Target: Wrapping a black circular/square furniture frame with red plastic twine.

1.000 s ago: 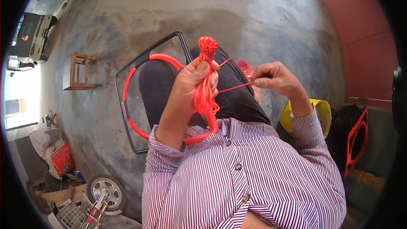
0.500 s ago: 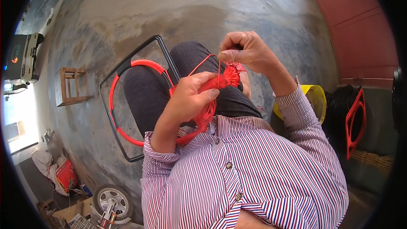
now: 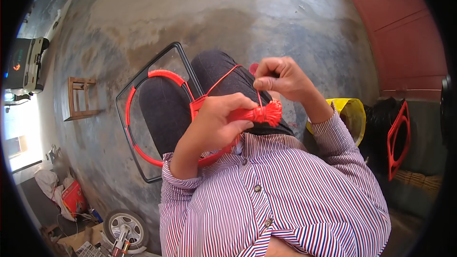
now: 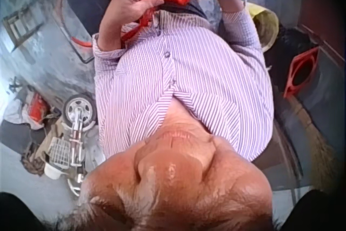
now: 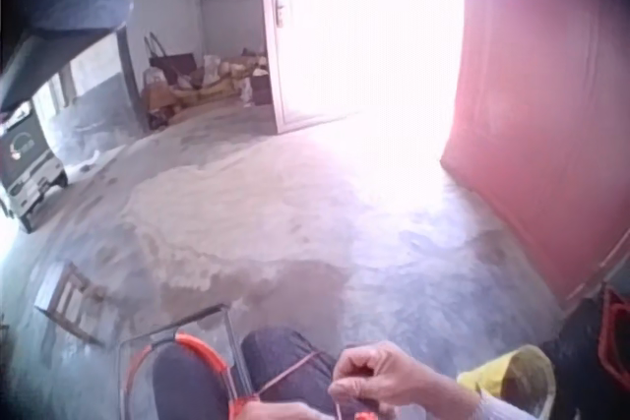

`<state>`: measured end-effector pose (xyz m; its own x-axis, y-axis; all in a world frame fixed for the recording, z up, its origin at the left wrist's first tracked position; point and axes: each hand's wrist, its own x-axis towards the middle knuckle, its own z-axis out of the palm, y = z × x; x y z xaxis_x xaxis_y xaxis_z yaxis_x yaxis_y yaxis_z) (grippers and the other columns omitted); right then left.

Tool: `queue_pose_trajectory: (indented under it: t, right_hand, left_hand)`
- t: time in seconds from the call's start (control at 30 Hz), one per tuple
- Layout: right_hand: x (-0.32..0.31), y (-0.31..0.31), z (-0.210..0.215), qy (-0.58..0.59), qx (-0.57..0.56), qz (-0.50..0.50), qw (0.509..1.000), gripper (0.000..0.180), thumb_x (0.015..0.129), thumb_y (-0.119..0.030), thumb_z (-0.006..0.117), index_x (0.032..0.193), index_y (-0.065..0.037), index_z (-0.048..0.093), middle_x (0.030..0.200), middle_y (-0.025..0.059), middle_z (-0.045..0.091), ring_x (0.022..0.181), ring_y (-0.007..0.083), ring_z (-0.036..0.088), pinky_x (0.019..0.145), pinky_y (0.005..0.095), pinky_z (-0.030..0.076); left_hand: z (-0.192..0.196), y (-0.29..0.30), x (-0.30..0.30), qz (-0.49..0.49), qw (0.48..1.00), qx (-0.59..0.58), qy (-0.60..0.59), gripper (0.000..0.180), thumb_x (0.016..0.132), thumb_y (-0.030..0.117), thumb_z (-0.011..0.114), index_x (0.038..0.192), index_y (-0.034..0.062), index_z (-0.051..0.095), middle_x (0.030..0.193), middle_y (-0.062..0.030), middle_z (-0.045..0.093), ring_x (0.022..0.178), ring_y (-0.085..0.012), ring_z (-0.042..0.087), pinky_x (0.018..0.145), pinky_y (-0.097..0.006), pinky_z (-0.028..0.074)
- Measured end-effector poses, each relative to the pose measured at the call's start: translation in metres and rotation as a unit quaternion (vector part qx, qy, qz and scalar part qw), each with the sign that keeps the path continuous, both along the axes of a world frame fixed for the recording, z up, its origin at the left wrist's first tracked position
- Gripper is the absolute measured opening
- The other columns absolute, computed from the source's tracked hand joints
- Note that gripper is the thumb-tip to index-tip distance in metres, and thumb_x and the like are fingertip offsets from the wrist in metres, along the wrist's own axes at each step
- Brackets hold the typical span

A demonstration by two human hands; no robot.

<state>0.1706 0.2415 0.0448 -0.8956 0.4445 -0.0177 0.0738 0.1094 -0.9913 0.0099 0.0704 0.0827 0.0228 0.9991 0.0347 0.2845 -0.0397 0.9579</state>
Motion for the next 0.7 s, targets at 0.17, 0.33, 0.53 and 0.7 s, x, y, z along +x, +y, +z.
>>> queue_pose_trajectory:
  t: [0.17,0.33,0.53,0.7]
  right_hand:
    - [0.005,-0.023,-0.006,0.024,0.022,0.069,0.997,0.017,0.090,-0.015,0.071,0.085,-0.001,0.064,0.073,-0.0042,0.059,0.069,0.0052,0.051,0.061,0.0256,0.043]
    - [0.004,0.005,-0.004,0.039,-0.067,-0.054,0.996,0.023,0.091,-0.021,0.072,0.084,0.000,0.064,0.072,-0.0039,0.058,0.067,0.0050,0.050,0.059,0.0261,0.043]
    - [0.000,-0.024,0.001,0.023,0.026,0.052,0.998,0.020,0.091,-0.019,0.070,0.088,0.000,0.067,0.071,-0.0016,0.061,0.071,0.0061,0.056,0.064,0.0250,0.046]
    - [-0.001,-0.004,0.001,0.028,-0.094,0.000,0.995,0.016,0.090,-0.015,0.071,0.085,-0.001,0.066,0.072,-0.0050,0.059,0.070,0.0043,0.053,0.062,0.0234,0.045]
  left_hand:
    - [-0.016,-0.001,-0.004,0.244,0.965,-0.039,-0.089,0.021,0.082,-0.004,0.069,0.102,0.0011,0.065,0.091,-0.0024,0.068,0.083,-0.0086,0.063,0.077,-0.025,0.050]
    - [-0.004,-0.002,-0.003,0.023,0.998,-0.051,0.012,0.025,0.080,-0.003,0.069,0.105,0.0016,0.066,0.093,-0.0040,0.069,0.084,-0.0103,0.063,0.077,-0.026,0.051]
    - [-0.020,0.000,-0.009,0.275,0.961,0.016,-0.038,0.024,0.083,-0.003,0.066,0.106,0.0012,0.062,0.088,-0.0038,0.067,0.079,-0.0096,0.063,0.073,-0.024,0.050]
    - [-0.003,-0.001,0.001,0.036,0.997,-0.063,-0.010,0.026,0.077,-0.001,0.071,0.103,-0.0003,0.066,0.087,-0.0038,0.067,0.081,-0.0085,0.061,0.073,-0.024,0.048]
